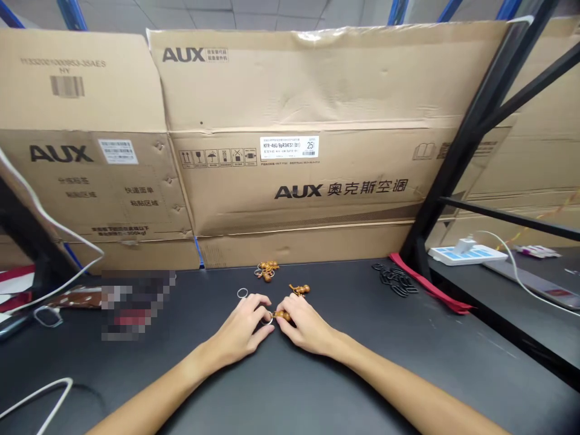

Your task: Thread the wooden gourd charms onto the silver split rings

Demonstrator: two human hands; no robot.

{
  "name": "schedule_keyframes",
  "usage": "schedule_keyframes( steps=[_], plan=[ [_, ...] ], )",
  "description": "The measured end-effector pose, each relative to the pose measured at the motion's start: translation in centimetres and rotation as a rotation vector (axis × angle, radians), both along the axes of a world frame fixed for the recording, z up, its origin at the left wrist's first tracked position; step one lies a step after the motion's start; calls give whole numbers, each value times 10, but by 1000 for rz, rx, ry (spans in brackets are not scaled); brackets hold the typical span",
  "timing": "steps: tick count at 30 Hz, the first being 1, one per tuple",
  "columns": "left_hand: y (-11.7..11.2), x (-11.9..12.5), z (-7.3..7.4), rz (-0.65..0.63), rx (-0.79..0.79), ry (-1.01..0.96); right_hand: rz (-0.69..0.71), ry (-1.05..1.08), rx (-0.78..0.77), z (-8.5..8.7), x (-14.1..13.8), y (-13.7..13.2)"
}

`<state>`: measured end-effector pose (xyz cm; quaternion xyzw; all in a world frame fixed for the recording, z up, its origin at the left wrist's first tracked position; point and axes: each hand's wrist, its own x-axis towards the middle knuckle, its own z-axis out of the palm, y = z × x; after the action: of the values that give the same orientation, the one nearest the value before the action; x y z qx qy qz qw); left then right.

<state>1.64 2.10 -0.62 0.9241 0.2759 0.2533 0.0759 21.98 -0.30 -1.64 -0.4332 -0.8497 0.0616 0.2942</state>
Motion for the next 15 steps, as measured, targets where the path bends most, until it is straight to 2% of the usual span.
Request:
schedule_keyframes(
  steps=[3, 8, 9, 13, 15],
  plan=[
    [-1, 0, 0, -3, 35, 9, 67, 28, -33, 0, 0, -2],
    [-1, 0, 1, -34, 29, 2, -92, 59, -20, 0, 1, 3],
    [-2, 0, 1, -28, 32, 7, -90, 57, -23, 0, 1, 2],
    [-2, 0, 0, -7, 65, 15, 83, 45, -59, 2, -2, -4],
    [-2, -1, 0, -5, 82, 16, 77, 49, -60, 2, -3, -4]
  ],
)
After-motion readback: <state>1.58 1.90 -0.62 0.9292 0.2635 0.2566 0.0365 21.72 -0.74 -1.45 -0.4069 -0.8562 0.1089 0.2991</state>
